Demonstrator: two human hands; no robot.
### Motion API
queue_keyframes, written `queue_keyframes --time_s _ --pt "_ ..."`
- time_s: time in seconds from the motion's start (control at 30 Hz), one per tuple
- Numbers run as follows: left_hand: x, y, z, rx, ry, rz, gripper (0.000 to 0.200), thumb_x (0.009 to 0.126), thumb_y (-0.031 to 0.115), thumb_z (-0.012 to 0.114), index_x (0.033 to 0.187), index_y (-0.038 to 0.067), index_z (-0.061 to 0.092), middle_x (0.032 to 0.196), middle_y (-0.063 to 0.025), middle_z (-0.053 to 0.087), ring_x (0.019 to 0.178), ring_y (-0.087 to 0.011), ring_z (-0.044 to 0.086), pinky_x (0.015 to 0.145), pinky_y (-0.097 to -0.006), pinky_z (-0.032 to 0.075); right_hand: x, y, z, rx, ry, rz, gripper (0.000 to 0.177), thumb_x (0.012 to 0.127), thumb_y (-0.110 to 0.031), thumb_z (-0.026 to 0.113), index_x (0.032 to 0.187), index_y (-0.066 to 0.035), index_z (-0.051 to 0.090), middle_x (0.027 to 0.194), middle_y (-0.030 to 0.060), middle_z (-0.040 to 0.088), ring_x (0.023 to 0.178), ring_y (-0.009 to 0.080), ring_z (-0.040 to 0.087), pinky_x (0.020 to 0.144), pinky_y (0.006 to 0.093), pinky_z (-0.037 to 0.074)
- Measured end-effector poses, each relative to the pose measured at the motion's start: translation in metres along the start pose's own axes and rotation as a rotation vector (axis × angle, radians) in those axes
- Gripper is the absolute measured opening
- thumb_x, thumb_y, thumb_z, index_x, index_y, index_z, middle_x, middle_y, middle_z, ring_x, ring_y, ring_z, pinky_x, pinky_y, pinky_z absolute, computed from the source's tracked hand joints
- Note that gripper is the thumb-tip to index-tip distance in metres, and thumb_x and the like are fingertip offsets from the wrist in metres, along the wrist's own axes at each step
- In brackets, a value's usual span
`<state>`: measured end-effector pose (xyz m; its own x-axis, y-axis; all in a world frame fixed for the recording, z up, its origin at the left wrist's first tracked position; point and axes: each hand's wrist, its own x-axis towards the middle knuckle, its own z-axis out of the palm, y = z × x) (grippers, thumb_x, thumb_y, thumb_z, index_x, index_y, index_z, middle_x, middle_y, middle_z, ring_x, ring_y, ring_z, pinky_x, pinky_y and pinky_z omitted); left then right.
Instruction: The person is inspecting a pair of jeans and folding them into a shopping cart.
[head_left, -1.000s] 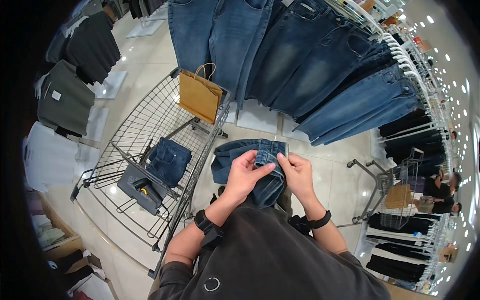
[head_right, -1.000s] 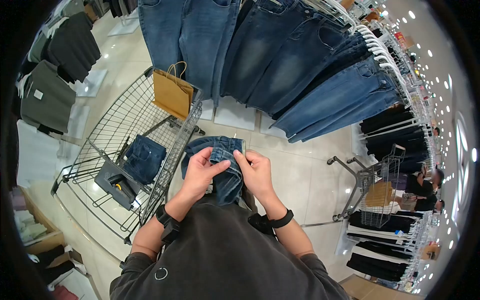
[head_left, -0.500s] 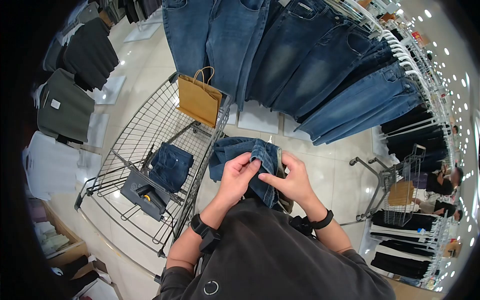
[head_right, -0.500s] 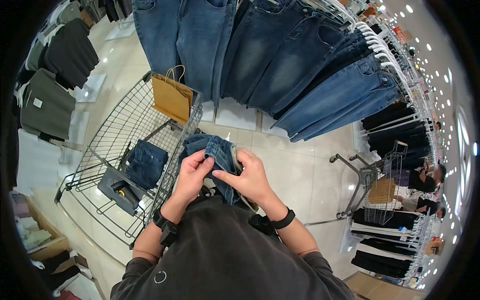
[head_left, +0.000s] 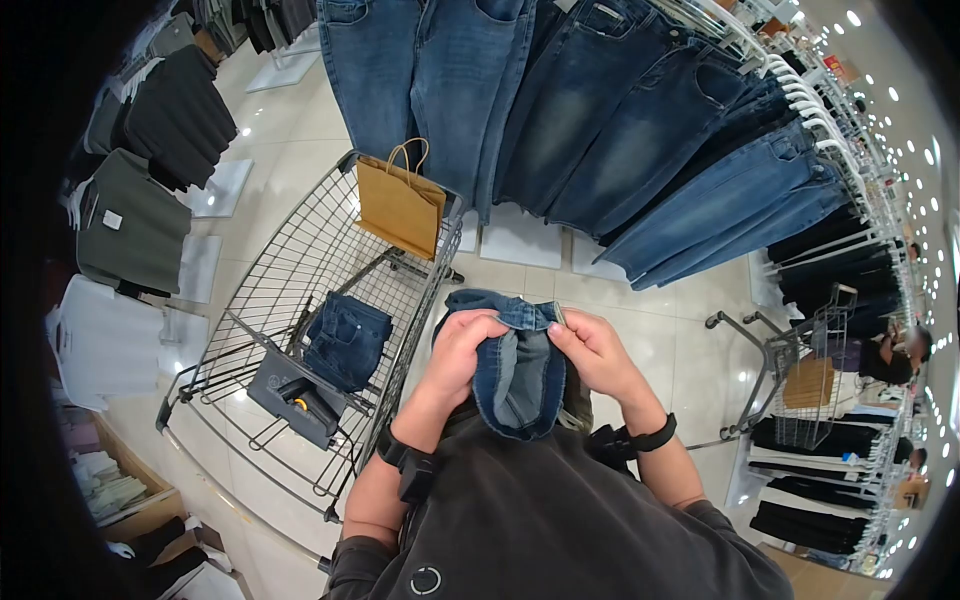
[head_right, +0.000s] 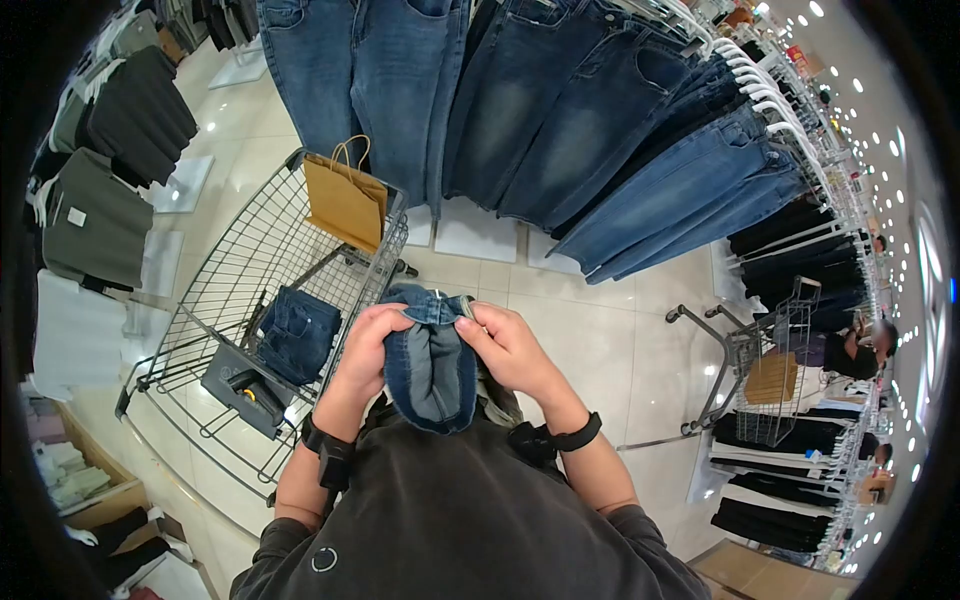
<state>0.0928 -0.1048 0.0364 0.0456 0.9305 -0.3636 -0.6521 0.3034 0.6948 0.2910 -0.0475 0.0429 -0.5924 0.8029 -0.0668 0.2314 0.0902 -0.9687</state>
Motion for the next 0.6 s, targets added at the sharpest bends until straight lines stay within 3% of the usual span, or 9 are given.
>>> queue_keyframes --time_s 0.07,0.2,0.37,0.47,0.6 --pt "0.0 0.005 -0.007 0.037 -0.091 -0.043 0.009 0.083 0.005 0.056 0.083 0.0 0.063 0.08 -0.001 0.065 0.071 -0.0067 0.058 0.067 -0.0209 0.045 0.002 -0.019 -0.009 0.0 -0.073 0.025 0.03 0.097 -0.022 0.05 0.078 0.001 0.048 0.068 0.0041 0.041 0.065 0.0133 0.038 0.059 0.0291 0.036" --pt "-0.007 0.008 0.014 0.167 -0.007 0.15 0.011 0.085 -0.003 0.053 0.091 0.0 0.062 0.081 -0.0023 0.066 0.073 -0.0045 0.058 0.065 -0.0186 0.045 0.003 -0.012 -0.02 0.03 -0.131 0.105 0.035 0.097 -0.025 0.051 0.075 0.001 0.047 0.069 0.0003 0.043 0.066 0.0095 0.038 0.057 0.0277 0.036" --pt "-0.007 -0.004 0.005 0.229 -0.055 0.057 0.006 0.088 0.002 0.059 0.089 0.0 0.063 0.079 -0.0025 0.066 0.071 -0.0065 0.06 0.065 -0.0204 0.047 -0.001 -0.012 -0.024 0.081 -0.171 0.247 0.036 0.098 -0.026 0.052 0.07 -0.003 0.046 0.064 -0.0061 0.038 0.06 0.0044 0.034 0.051 0.0242 0.031" --pt "-0.012 0.002 0.005 0.013 -0.112 -0.109 0.014 0.09 0.011 0.058 0.091 -0.001 0.066 0.082 -0.002 0.067 0.072 -0.0073 0.06 0.067 -0.0212 0.048 -0.002 -0.012 -0.027 0.083 -0.159 0.255 0.036 0.098 -0.026 0.052 0.069 -0.004 0.046 0.063 -0.008 0.037 0.059 0.0031 0.032 0.049 0.0236 0.029" --pt "-0.015 0.007 0.016 -0.058 0.042 -0.098 0.017 0.09 0.013 0.058 0.09 -0.002 0.066 0.085 -0.0048 0.068 0.076 -0.0112 0.062 0.071 -0.0238 0.049 -0.004 -0.011 -0.027 0.127 -0.178 0.205 0.036 0.098 -0.025 0.052 0.069 -0.005 0.045 0.064 -0.0094 0.037 0.059 0.0023 0.032 0.048 0.0232 0.028"
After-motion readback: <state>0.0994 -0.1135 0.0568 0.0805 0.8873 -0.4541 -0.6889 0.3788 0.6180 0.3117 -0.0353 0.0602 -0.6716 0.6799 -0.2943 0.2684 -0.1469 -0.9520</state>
